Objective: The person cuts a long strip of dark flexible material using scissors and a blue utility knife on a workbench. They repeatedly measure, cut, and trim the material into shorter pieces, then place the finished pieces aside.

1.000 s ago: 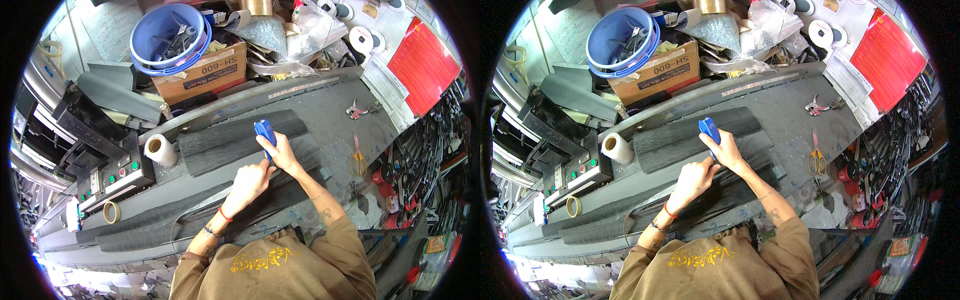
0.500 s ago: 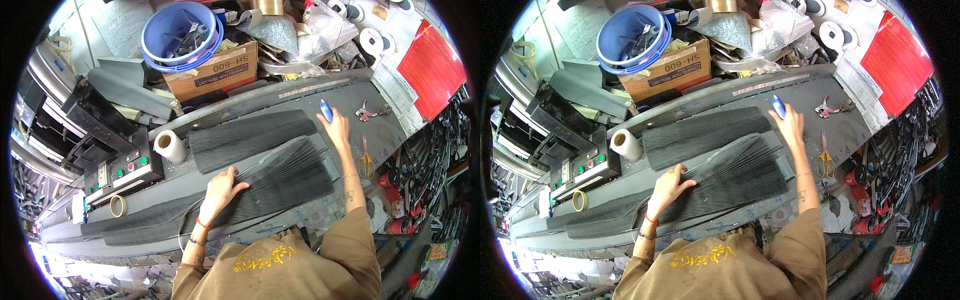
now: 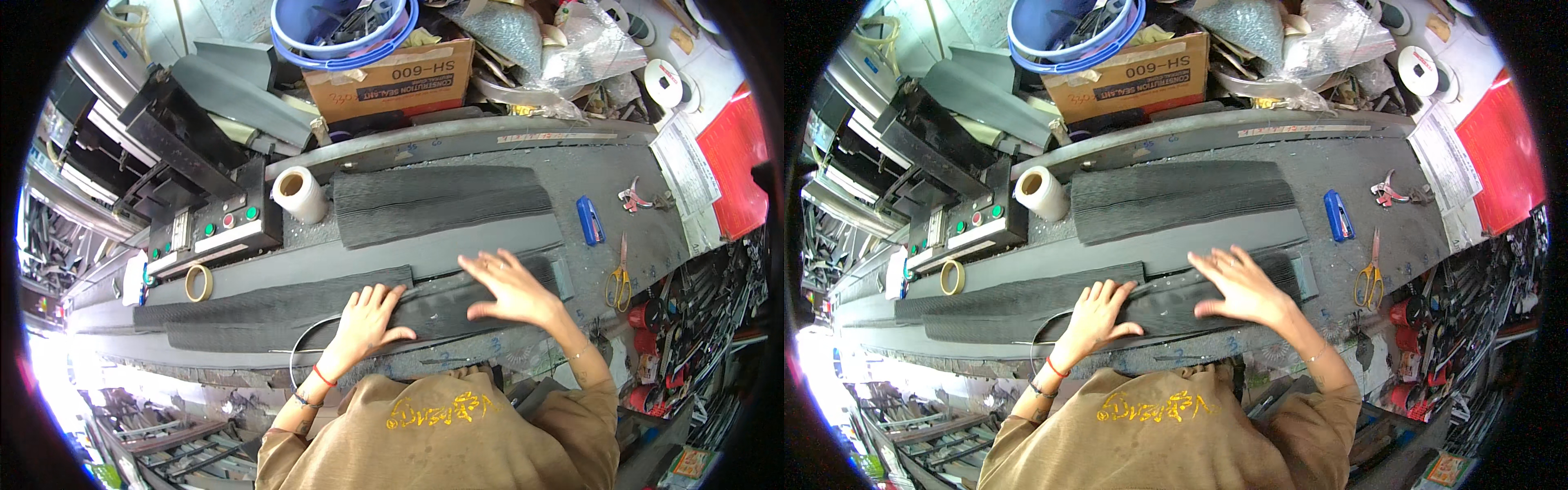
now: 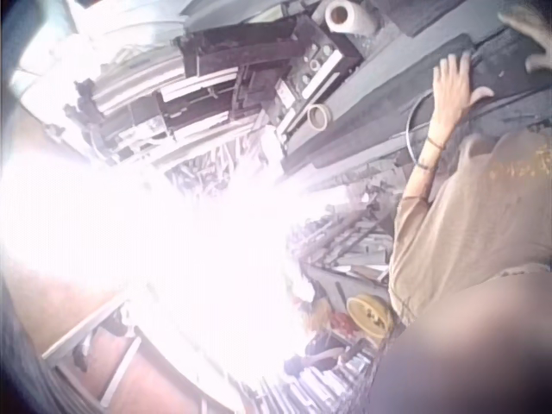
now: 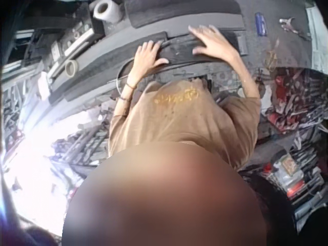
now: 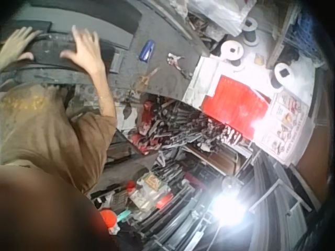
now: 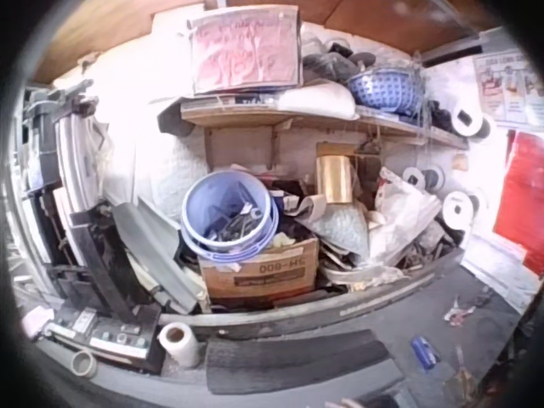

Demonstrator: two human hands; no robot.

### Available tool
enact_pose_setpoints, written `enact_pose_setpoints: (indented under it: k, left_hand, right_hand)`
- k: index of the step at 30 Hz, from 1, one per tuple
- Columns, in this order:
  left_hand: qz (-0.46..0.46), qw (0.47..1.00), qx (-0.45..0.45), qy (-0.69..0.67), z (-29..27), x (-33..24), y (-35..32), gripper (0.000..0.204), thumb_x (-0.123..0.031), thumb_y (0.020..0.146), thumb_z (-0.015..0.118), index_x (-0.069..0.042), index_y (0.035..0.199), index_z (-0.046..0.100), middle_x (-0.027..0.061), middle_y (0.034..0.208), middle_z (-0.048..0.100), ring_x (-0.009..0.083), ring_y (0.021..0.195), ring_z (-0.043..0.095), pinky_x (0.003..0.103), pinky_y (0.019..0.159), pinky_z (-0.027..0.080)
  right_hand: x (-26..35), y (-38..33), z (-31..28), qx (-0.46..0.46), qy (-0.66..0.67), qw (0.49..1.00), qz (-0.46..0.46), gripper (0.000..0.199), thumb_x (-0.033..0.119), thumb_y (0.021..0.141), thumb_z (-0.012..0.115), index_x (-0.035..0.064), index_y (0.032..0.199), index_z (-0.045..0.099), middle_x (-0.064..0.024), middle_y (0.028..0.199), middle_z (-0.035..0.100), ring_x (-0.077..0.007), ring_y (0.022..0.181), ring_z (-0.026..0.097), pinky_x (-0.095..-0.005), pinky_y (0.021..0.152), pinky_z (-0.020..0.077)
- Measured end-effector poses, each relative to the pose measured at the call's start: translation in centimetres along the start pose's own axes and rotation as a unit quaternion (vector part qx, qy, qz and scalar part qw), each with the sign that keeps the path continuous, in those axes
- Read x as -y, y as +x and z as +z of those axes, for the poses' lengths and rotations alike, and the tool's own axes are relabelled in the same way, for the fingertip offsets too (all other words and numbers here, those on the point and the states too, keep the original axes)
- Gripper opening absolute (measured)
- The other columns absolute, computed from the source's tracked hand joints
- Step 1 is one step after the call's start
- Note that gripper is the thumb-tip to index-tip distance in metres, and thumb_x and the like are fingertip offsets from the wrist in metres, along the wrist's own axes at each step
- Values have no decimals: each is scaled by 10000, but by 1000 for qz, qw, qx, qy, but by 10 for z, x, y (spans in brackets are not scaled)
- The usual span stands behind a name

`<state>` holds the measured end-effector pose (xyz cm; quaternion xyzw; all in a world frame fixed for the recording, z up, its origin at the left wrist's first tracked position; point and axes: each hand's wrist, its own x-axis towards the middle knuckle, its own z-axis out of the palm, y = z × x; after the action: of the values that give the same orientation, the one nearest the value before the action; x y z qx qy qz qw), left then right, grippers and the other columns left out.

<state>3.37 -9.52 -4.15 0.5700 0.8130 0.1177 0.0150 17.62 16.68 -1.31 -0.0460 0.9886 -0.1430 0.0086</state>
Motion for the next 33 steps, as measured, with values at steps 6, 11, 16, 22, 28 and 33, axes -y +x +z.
enact_pose_setpoints:
  k: [6, 11, 16, 22, 28, 33]
  left_hand:
    - [38, 995, 46, 78, 9, -15, -29, 874, -673, 652, 606, -150, 1333, 442, 85, 1179, 487, 251, 1074, 461, 434, 938, 358]
    - [32, 999, 31, 12, 11, -16, -27, 701, -548, 745, 622, -153, 1306, 477, 77, 1182, 497, 259, 1094, 464, 436, 955, 355]
    - [26, 995, -74, -63, 6, -32, 1, 662, -521, 749, 633, -155, 1286, 500, 71, 1174, 505, 249, 1082, 475, 414, 962, 354]
    - [60, 987, -134, -62, 36, -72, 46, 259, -293, 817, 655, -167, 1042, 633, -18, 994, 573, 158, 868, 535, 354, 830, 388]
    - [88, 989, -106, -60, 45, -85, 52, 145, -190, 782, 592, -119, 909, 600, -3, 856, 536, 160, 823, 516, 327, 735, 373]
    - [91, 992, -84, -12, 52, -91, 64, 92, -157, 766, 616, -95, 783, 551, 14, 747, 531, 174, 712, 538, 309, 639, 400]
  right_hand:
    - [33, -45, 19, 111, -36, 993, 6, 1091, 620, 619, 709, 83, 1445, 240, -199, 1455, 260, -372, 1345, 261, -520, 1094, 227]
    - [27, -46, 33, 92, -78, 993, 12, 671, 219, 689, 763, 89, 1270, 452, -115, 1260, 480, -258, 1180, 465, -451, 990, 355]
    - [1, -51, 7, 1, -31, 999, 43, 535, 64, 666, 735, 79, 1161, 532, -92, 1132, 535, -241, 1070, 522, -390, 927, 377]
    - [-19, -56, -4, 32, 36, 994, 102, 544, 84, 678, 744, 69, 1185, 546, -100, 1127, 532, -276, 1085, 494, -399, 938, 376]
    - [-24, -60, 3, 14, 58, 992, 109, 530, 95, 679, 746, 64, 1173, 558, -95, 1105, 534, -270, 1060, 489, -399, 928, 380]
    - [-25, -57, 1, 18, 70, 992, 107, 530, 91, 681, 744, 67, 1177, 559, -95, 1095, 535, -270, 1052, 489, -399, 925, 379]
